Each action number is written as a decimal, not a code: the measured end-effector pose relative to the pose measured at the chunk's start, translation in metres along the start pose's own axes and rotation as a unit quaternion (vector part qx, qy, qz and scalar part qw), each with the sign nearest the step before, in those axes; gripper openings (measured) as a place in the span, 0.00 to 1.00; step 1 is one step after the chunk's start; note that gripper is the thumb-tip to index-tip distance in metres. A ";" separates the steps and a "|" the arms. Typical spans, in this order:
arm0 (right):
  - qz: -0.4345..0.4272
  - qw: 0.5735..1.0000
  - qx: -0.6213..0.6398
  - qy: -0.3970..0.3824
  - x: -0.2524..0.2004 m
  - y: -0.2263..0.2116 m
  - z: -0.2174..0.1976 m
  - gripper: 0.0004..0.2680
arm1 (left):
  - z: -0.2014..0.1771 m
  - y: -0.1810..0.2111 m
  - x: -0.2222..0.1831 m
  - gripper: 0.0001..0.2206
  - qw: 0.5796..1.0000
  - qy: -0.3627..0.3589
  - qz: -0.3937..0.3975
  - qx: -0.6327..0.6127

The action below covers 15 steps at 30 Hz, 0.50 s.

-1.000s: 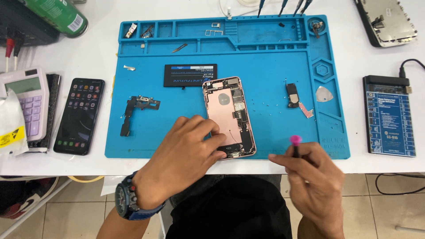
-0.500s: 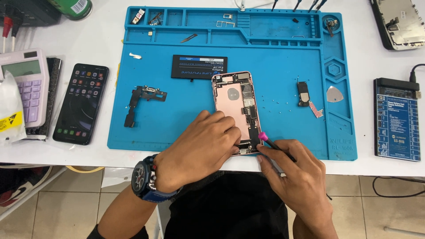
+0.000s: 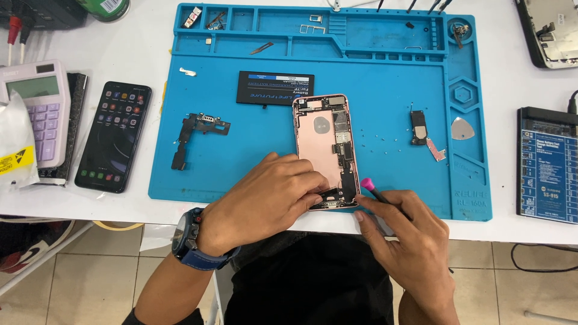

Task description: The person disassembles a smartphone on a blue work mat, using a screwdriver and tweezers to remove screws and internal components. They carefully place the removed parts, including a battery and flex cables, onto the mat while working on the device's internal assembly.

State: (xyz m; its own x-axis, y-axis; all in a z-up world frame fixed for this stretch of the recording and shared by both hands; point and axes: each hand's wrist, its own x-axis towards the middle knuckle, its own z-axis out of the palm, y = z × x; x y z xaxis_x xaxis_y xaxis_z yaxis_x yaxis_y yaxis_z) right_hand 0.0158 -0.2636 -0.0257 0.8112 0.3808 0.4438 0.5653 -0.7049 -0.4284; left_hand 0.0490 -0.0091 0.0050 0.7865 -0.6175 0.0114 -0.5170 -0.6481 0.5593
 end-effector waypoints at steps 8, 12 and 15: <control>0.092 0.988 0.121 -0.014 -0.003 -0.004 -0.010 0.06 | 0.005 -0.006 -0.002 0.11 0.999 0.034 0.026 0.011; 0.117 0.964 0.238 0.009 -0.010 0.000 -0.010 0.06 | 0.001 -0.005 -0.009 0.11 0.998 0.056 0.042 -0.007; 0.125 0.938 0.321 0.044 -0.017 -0.001 -0.010 0.06 | 0.000 -0.004 -0.021 0.13 0.995 0.094 0.026 -0.018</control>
State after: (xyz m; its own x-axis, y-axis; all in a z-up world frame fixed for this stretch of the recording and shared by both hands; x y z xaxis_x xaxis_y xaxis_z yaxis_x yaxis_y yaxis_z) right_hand -0.0002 -0.2752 -0.0247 0.9308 0.1807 0.3178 0.3559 -0.2497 -0.9005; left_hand 0.0347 0.0065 0.0025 0.8103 -0.5531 0.1935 -0.5484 -0.5996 0.5829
